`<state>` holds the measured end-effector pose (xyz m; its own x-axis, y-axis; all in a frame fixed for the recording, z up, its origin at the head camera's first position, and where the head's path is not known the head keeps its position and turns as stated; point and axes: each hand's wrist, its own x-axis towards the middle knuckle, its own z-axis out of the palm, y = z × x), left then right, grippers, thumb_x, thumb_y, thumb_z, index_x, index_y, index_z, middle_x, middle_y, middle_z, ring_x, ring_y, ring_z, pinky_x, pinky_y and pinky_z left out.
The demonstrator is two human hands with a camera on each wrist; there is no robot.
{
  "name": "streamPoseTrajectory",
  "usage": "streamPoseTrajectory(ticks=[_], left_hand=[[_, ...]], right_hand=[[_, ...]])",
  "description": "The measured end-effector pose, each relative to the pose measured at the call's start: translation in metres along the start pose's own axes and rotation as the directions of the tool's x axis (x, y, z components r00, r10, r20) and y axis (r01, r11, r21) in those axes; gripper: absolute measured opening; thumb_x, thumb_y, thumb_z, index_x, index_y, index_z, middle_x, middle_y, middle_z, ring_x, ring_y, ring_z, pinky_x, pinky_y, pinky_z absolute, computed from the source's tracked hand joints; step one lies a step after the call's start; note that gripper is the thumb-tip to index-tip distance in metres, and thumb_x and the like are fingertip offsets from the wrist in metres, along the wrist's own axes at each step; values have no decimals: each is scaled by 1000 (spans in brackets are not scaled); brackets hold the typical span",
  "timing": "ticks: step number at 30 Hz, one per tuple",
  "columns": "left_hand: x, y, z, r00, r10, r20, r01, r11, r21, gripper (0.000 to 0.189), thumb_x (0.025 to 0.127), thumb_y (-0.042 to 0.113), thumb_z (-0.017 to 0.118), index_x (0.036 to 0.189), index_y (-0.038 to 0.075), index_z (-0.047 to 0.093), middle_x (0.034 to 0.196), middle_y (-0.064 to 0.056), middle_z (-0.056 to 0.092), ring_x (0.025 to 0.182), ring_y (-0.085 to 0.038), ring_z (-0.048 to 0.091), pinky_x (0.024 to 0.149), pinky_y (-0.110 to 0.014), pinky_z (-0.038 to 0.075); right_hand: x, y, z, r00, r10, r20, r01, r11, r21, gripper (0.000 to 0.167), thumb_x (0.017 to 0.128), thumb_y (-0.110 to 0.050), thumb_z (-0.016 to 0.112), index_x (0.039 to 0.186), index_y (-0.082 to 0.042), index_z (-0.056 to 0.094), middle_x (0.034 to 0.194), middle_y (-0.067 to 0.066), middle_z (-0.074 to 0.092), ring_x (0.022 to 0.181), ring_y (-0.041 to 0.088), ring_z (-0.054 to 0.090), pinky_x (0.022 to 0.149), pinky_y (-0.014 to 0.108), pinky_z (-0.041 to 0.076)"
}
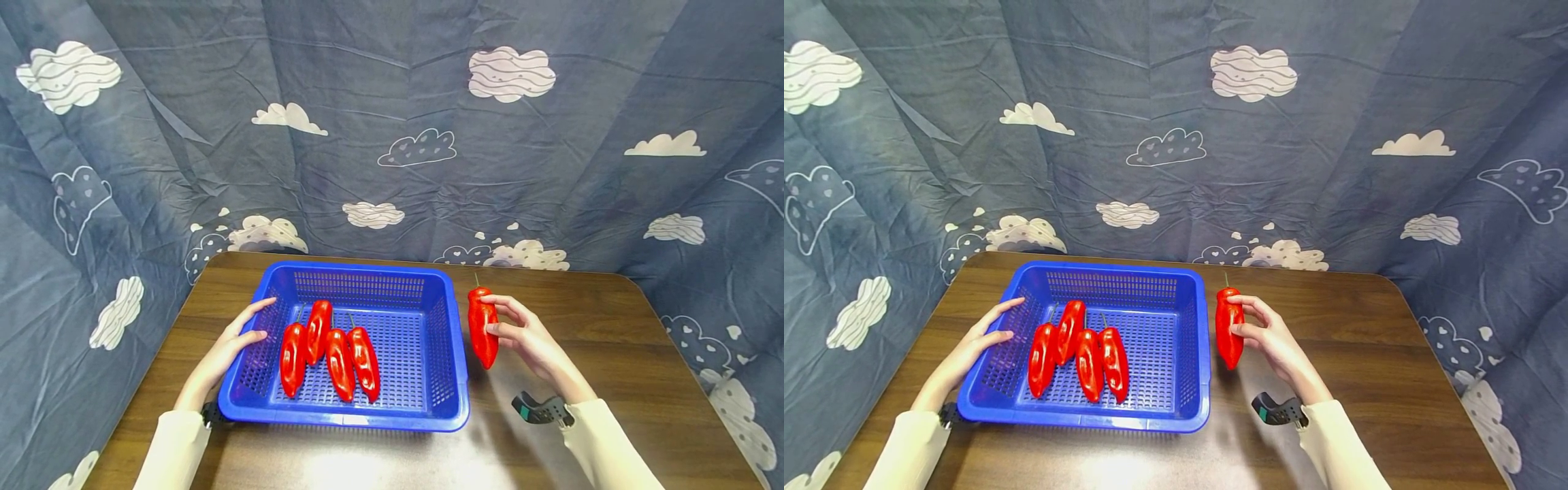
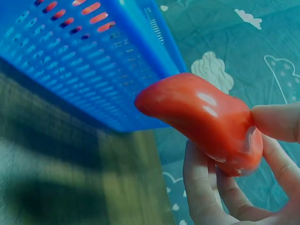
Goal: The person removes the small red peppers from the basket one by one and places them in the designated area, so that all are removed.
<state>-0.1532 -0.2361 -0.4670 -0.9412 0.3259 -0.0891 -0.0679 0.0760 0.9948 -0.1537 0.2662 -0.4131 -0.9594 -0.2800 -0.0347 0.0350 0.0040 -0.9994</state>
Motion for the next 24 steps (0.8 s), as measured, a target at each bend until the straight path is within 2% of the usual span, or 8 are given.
streamPoseTrajectory(ticks=[8, 14, 24], left_hand=[[2, -3, -1, 1000, 29, -6, -29, 999, 38, 55, 98, 10, 46, 150, 14, 28, 150, -21, 22, 118, -42, 43, 80, -42, 52], [1, -2, 0, 999, 32, -9, -31, 999, 35, 56, 97, 7, 45, 150, 12, 27, 149, -22, 24, 116, -41, 46, 80, -42, 52], [0, -2, 1, 1000, 18, -9, -18, 1000, 4, 56, 97, 7, 44, 150, 14, 27, 148, -22, 24, 115, -41, 46, 80, -44, 52]], right_hand=[[-4, 9, -7, 1000, 3, -4, -3, 1000, 8, 39, 90, 4, 55, 127, -11, 56, 116, 9, 51, 97, 17, 59, 78, 34, 53], [-6, 19, -12, 998, 45, -40, -46, 999, -8, 39, 89, 4, 56, 126, -10, 55, 117, 9, 50, 96, 17, 60, 79, 36, 53], [-8, 39, -21, 995, 70, -66, -72, 997, -30, 42, 87, 6, 56, 121, -19, 60, 116, 11, 49, 94, 16, 58, 75, 37, 53]])
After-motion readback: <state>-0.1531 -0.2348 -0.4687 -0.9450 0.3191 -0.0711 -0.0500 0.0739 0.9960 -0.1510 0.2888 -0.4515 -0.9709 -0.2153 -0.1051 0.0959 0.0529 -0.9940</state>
